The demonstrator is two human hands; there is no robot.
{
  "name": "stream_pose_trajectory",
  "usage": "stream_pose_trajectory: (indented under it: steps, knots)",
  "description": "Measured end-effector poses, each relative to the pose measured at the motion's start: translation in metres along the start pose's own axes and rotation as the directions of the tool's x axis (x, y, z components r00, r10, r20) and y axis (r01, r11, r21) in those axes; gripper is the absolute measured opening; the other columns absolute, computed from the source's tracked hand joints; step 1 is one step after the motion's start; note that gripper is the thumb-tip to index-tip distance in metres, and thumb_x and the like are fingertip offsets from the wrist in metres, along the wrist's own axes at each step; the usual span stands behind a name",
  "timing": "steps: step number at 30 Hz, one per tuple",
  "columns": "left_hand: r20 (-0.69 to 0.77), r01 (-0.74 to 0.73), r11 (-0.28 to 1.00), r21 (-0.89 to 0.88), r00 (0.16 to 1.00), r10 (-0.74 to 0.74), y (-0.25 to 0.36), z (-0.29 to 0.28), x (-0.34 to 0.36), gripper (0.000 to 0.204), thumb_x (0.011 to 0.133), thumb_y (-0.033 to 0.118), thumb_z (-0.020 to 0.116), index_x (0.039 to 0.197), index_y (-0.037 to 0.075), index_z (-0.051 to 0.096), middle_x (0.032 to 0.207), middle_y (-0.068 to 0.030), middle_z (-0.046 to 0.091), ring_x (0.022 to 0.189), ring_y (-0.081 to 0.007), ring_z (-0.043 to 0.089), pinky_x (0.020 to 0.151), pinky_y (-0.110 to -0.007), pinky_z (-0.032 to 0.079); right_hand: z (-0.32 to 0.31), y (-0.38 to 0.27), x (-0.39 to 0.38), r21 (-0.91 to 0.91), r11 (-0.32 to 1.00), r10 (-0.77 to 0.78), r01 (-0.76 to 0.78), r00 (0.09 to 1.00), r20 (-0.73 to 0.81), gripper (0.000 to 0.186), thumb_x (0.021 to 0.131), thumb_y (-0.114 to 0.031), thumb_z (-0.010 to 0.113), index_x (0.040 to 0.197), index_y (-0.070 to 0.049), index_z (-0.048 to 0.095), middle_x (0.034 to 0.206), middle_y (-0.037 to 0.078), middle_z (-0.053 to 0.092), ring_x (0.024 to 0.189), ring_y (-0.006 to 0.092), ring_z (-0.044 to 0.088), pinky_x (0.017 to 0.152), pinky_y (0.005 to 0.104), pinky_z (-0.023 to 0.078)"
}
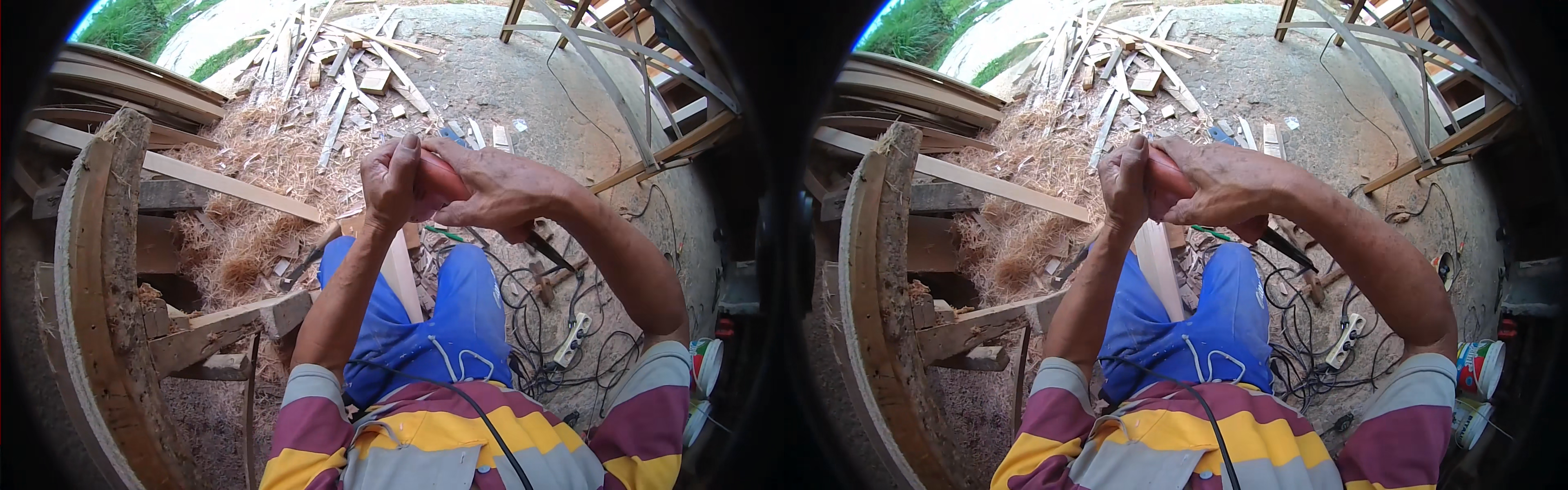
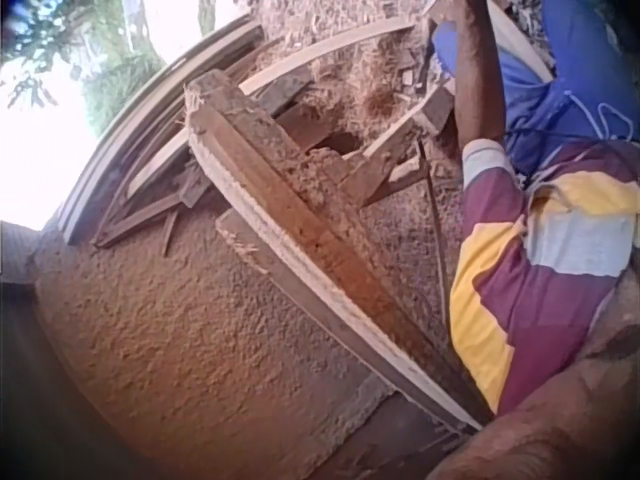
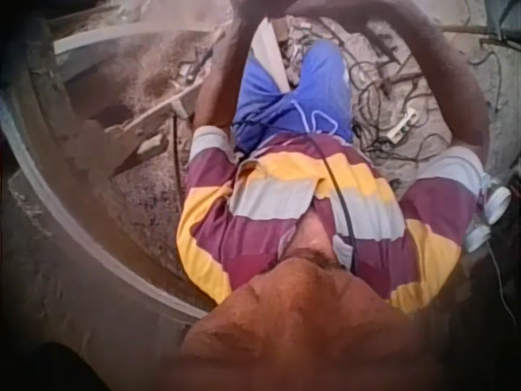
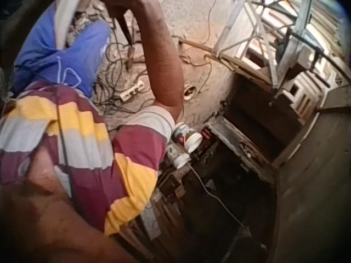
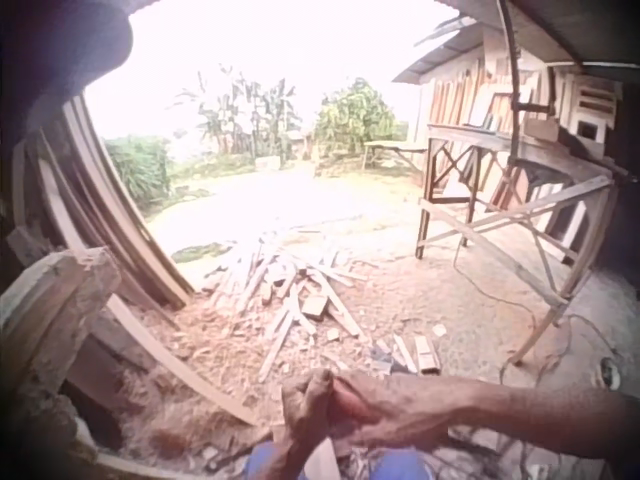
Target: The person holds a wooden board, connects a power drill to an extension cord, and uses an axe to strike the end of a chisel while carving the wood.
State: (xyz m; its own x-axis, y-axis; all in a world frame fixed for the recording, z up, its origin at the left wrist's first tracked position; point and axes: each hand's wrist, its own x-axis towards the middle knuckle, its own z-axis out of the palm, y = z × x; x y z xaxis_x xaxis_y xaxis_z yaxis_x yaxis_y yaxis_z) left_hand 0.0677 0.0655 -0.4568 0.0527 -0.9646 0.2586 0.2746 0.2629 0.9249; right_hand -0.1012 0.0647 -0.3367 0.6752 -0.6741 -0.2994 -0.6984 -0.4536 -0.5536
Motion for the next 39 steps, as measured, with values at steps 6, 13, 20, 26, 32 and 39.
stream_pose_trajectory:
  steps: [6,13,20,26,32,39]
  knots:
    - [-0.009,0.01,1.0,0.006,1.0,-0.01,-0.009,-0.017,0.007,0.047,0.102,0.037,0.055,0.075,0.001,0.068,0.059,0.0006,0.058,0.051,-0.0044,0.047,0.046,-0.025,0.036,0.007,-0.01,0.012,0.485,0.857,0.145,-0.173,0.985,0.095,0.072,0.083,-0.022,0.075,0.143,-0.005,0.039,0.094,0.017,0.065,0.055,0.0185,0.064,0.047,0.0325,0.053]
    - [-0.042,0.03,0.999,0.045,0.999,-0.028,-0.019,-0.027,0.018,0.056,0.101,0.041,0.045,0.074,-0.001,0.07,0.065,-0.0102,0.067,0.056,-0.0152,0.062,0.057,-0.027,0.05,0.002,-0.003,0.039,0.295,0.93,0.179,-0.217,0.972,0.152,0.081,0.084,-0.024,0.073,0.152,-0.008,0.033,0.118,0.019,0.062,0.093,0.0247,0.065,0.082,0.0364,0.054]
    - [-0.003,0.057,0.994,0.09,0.998,-0.057,-0.005,-0.03,0.022,0.054,0.099,0.039,0.044,0.075,-0.002,0.07,0.067,-0.0117,0.069,0.058,-0.0155,0.064,0.059,-0.028,0.052,-0.011,-0.013,0.037,0.334,0.918,0.154,-0.213,0.969,0.195,0.077,0.089,-0.028,0.07,0.153,-0.009,0.033,0.105,0.016,0.067,0.067,0.0196,0.067,0.06,0.0333,0.056]
    - [-0.007,0.042,0.994,0.102,0.999,-0.041,-0.007,-0.035,0.016,0.056,0.1,0.04,0.041,0.075,-0.001,0.069,0.067,-0.0114,0.069,0.058,-0.0164,0.065,0.06,-0.029,0.054,0.017,0.003,0.04,0.127,0.992,0.016,-0.006,0.997,-0.077,0.074,0.093,-0.038,0.063,0.154,-0.011,0.033,0.12,0.023,0.066,0.095,0.0333,0.07,0.09,0.0434,0.054]
    - [-0.01,0.043,0.998,0.049,0.999,-0.042,-0.009,-0.036,-0.002,0.059,0.102,0.039,0.039,0.072,-0.003,0.068,0.066,-0.0127,0.069,0.057,-0.0184,0.064,0.063,-0.03,0.054,0.037,-0.008,0.038,0.123,0.989,0.092,-0.081,0.992,-0.088,0.066,0.098,-0.049,0.054,0.151,-0.011,0.04,0.124,0.021,0.065,0.107,0.0338,0.067,0.096,0.0427,0.051]
    - [-0.018,-0.05,0.996,0.072,0.999,0.051,-0.018,-0.044,-0.009,0.056,0.101,0.034,0.041,0.068,-0.002,0.069,0.066,-0.0134,0.069,0.06,-0.0173,0.062,0.068,-0.029,0.051,0.046,-0.018,0.038,0.129,0.985,0.121,-0.114,0.991,-0.052,0.063,0.101,-0.048,0.05,0.152,-0.012,0.039,0.125,0.02,0.066,0.106,0.0342,0.068,0.095,0.0427,0.051]
